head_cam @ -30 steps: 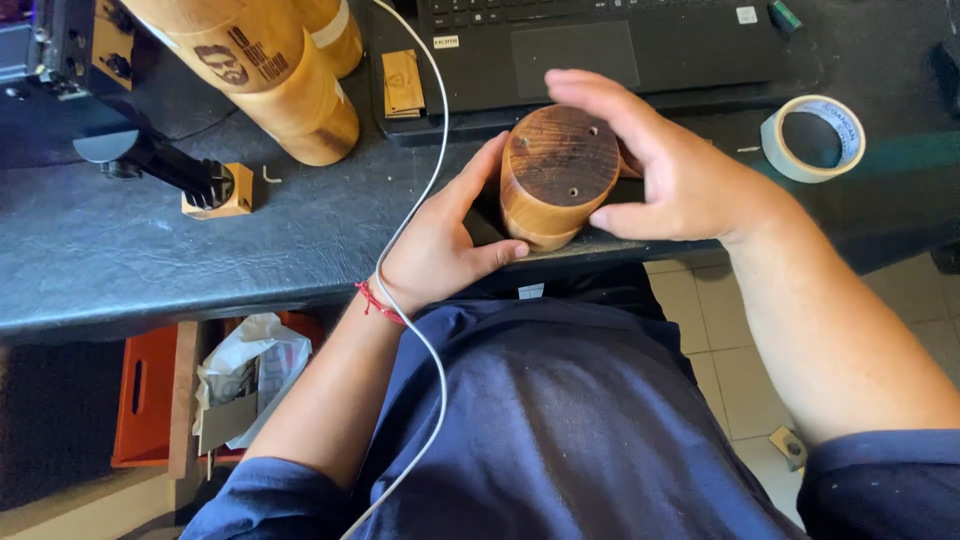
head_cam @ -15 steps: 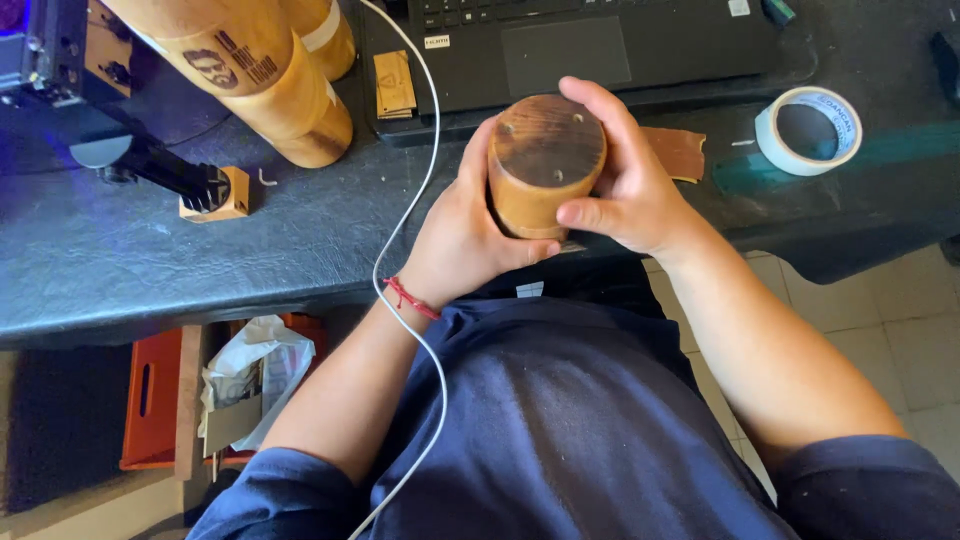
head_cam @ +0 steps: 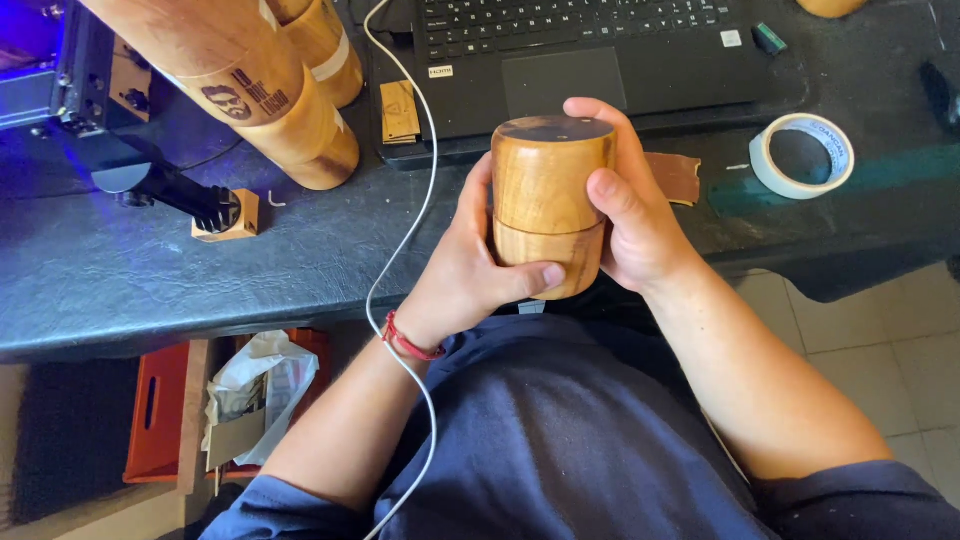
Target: Applying masking tape to the rim of wooden containers as part of a finishing or assembly process.
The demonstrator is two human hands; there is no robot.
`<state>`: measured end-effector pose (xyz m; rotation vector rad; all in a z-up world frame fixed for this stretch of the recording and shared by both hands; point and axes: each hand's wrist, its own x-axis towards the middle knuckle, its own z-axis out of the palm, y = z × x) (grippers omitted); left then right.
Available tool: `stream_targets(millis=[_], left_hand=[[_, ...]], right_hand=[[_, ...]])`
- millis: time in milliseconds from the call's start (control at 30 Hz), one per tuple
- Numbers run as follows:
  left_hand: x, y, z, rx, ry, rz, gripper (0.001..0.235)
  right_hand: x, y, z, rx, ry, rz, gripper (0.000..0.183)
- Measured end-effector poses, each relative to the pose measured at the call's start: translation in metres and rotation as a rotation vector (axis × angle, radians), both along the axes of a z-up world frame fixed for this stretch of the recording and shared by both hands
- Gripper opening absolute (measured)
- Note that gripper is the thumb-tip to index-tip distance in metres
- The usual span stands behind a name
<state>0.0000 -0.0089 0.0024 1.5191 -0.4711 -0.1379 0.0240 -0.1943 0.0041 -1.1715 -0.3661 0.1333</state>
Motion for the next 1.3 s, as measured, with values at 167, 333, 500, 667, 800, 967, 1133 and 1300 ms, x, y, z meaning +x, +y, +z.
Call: stream_targets(millis=[167,333,500,667,800,967,1133,1300], left_hand=[[0.000,-0.001,0.006,-0.047,0.046,-0.051,0.111],[0.002,0.001,0.003,-0.154,0.064,-0.124,0.112],[0.002,-0.003,0.005,-0.196,0.048,-0.138,0.111],[0.004,-0.002,0.005,-0.101,-0.044,-0.108,0.110],[0.014,0.001,0.001,-0.052,-0.132,-0.131,0.108],[0.031,0.009,-0.016,0.171,-0.184,-0.058,0.113],[0.037,0.009,-0.021,0.268,-0.161,-0.021,0.108],[0.038,0.011,-0.022,0.293,-0.179,-0.058,0.107]], right_hand=[[-0.001,-0.002,0.002,0.002,0.030,0.013,0.084],[-0.002,-0.003,0.004,0.003,0.033,0.017,0.089],[-0.004,-0.005,0.006,-0.004,0.003,0.016,0.089],[-0.001,-0.010,0.001,-0.047,-0.078,0.020,0.092],[0.007,-0.016,-0.010,-0.045,-0.188,0.072,0.093],[0.020,-0.024,-0.028,-0.020,-0.173,0.150,0.093],[0.024,-0.028,-0.043,-0.011,-0.103,0.171,0.095],[0.021,-0.026,-0.044,-0.118,-0.163,0.135,0.093]])
